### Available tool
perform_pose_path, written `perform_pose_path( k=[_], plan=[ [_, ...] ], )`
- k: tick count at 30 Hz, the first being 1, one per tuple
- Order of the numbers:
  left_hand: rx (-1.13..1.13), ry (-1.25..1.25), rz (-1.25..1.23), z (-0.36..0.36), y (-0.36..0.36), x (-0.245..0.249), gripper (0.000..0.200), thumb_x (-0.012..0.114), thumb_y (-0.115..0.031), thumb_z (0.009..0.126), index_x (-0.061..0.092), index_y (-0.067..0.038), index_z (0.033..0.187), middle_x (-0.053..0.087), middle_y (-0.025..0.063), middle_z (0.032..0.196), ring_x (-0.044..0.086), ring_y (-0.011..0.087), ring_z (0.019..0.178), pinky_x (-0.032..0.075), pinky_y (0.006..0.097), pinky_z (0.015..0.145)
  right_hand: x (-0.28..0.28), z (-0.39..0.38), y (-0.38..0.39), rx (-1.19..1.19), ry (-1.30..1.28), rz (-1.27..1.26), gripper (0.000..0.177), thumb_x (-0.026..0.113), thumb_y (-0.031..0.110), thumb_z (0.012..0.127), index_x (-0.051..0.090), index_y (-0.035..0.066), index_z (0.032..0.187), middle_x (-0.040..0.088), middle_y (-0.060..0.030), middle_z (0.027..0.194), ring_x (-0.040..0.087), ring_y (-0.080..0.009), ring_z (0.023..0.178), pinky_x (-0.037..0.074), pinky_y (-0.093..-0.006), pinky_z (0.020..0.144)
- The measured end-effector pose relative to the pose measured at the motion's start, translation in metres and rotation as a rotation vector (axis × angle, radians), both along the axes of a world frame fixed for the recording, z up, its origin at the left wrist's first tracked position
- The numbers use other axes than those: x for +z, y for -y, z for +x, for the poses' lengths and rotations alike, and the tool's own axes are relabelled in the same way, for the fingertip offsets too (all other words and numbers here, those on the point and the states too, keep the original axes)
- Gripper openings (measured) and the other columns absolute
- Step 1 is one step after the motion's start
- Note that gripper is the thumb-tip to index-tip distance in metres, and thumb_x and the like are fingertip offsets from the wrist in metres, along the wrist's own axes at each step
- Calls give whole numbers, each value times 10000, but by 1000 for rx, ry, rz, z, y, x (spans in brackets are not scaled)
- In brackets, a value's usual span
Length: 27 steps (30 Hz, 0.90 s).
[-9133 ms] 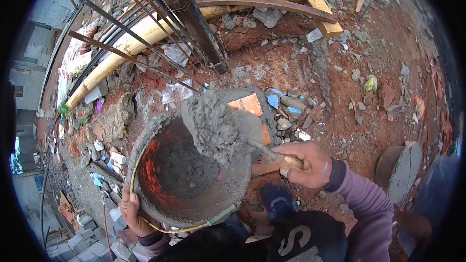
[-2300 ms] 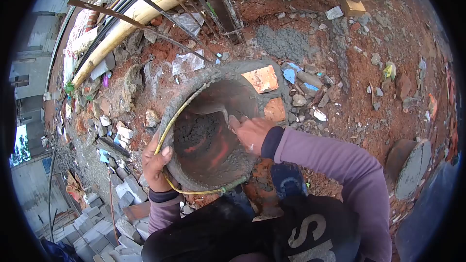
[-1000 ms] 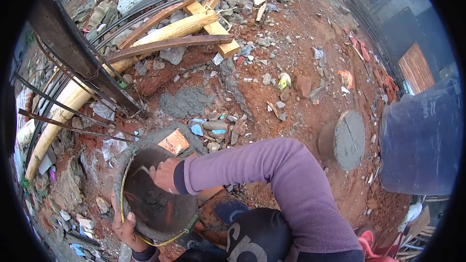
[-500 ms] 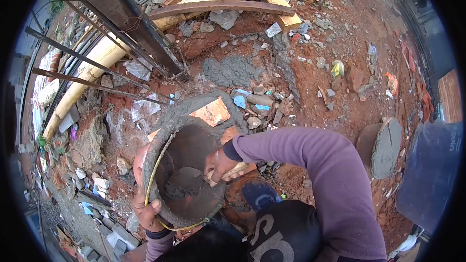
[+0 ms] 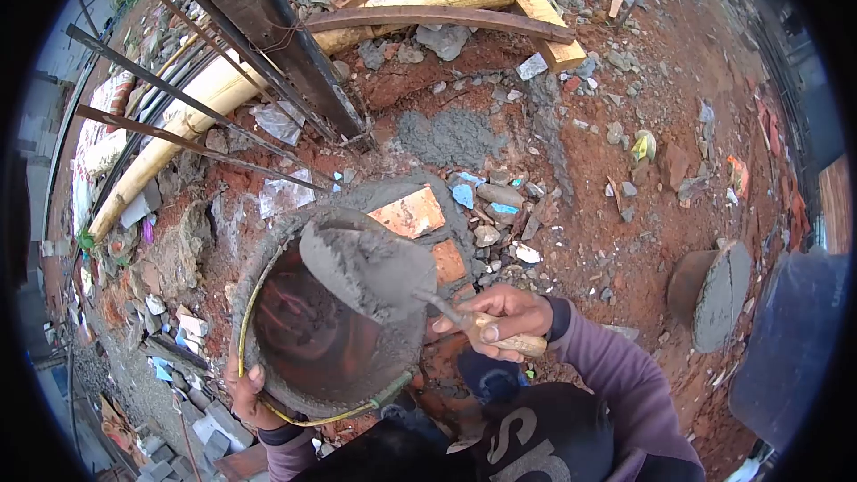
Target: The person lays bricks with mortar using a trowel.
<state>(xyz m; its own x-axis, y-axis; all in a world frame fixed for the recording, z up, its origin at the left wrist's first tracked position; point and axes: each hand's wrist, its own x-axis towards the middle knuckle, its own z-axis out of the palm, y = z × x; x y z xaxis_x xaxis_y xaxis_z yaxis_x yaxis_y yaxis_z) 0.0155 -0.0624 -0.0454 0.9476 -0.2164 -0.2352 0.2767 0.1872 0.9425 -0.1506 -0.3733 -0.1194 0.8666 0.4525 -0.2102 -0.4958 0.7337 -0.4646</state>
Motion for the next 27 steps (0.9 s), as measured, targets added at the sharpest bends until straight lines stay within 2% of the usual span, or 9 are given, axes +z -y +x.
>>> perform_pose_path(
  k=[5, 7, 10, 12, 16, 18, 20, 22, 27],
  plan=[
    [-38, -24, 0, 3, -4, 1, 688, 600, -157, 700, 472, 163, 1296, 624, 198, 1143, 608, 247, 1036, 438, 331, 961, 16, -4, 53, -599, -69, -826, 539, 634, 132, 856, 476, -83, 1324, 633, -135, 773, 618, -175, 571, 519, -281, 541],
    [-38, -31, 7, 4, 1, 4, 704, 601, -159, 690, 468, 163, 1301, 621, 199, 1158, 606, 246, 1049, 435, 328, 966, -73, 3, 76, -911, 58, -1538, 575, 659, 179, 846, 475, -88, 1321, 682, -195, 905, 687, -288, 770, 550, -359, 711],
    [-41, -28, 7, 0, 1, 4, 727, 603, -167, 676, 463, 165, 1308, 616, 204, 1179, 600, 250, 1074, 426, 333, 982, -124, 15, 111, -483, -390, -2027, 573, 680, 197, 830, 493, -59, 1307, 672, -250, 1038, 660, -383, 968, 514, -405, 842],
    [-56, -11, 5, 3, -2, 1, 743, 605, -172, 665, 460, 165, 1311, 612, 208, 1192, 596, 254, 1087, 415, 339, 999, -102, 11, 89, -475, -376, -2064, 544, 691, 176, 812, 518, -31, 1284, 642, -285, 1076, 629, -434, 996, 506, -426, 838],
    [-35, 8, 66, 6, -5, 2, 699, 570, -179, 656, 510, 135, 1277, 632, 190, 1161, 622, 256, 1034, 448, 339, 961, -39, -17, 31, -598, -35, -1409, 478, 689, 86, 850, 525, -91, 1262, 646, -127, 1128, 589, -155, 1010, 469, -311, 902],
    [-23, 32, 91, 10, -3, 2, 734, 589, -163, 611, 521, 139, 1276, 641, 189, 1155, 609, 253, 1070, 417, 336, 996, 6, -6, 17, -215, 65, -1166, 492, 676, 55, 841, 512, -83, 1284, 658, -167, 1113, 633, -195, 998, 486, -320, 878],
    [-62, 16, 83, 11, -2, 3, 751, 593, -137, 598, 506, 139, 1292, 636, 192, 1166, 603, 261, 1093, 413, 344, 1012, 28, 29, 2, 121, 500, -1391, 485, 653, 85, 838, 507, -90, 1266, 667, -258, 998, 681, -323, 937, 521, -357, 814],
    [-103, -7, 33, 12, -2, 1, 755, 590, -121, 591, 503, 135, 1295, 632, 196, 1178, 603, 266, 1099, 410, 350, 1024, 19, 56, -31, 261, 496, -1547, 478, 622, 122, 832, 509, -78, 1252, 647, -291, 901, 659, -413, 876, 531, -422, 756],
    [-146, -15, 64, 9, -10, -7, 765, 580, -106, 577, 502, 130, 1300, 624, 206, 1201, 604, 263, 1103, 405, 344, 1026, -10, 74, -91, 703, 748, -1742, 415, 637, 103, 746, 559, -33, 1130, 674, -207, 808, 673, -373, 778, 538, -451, 702]
  ],
)
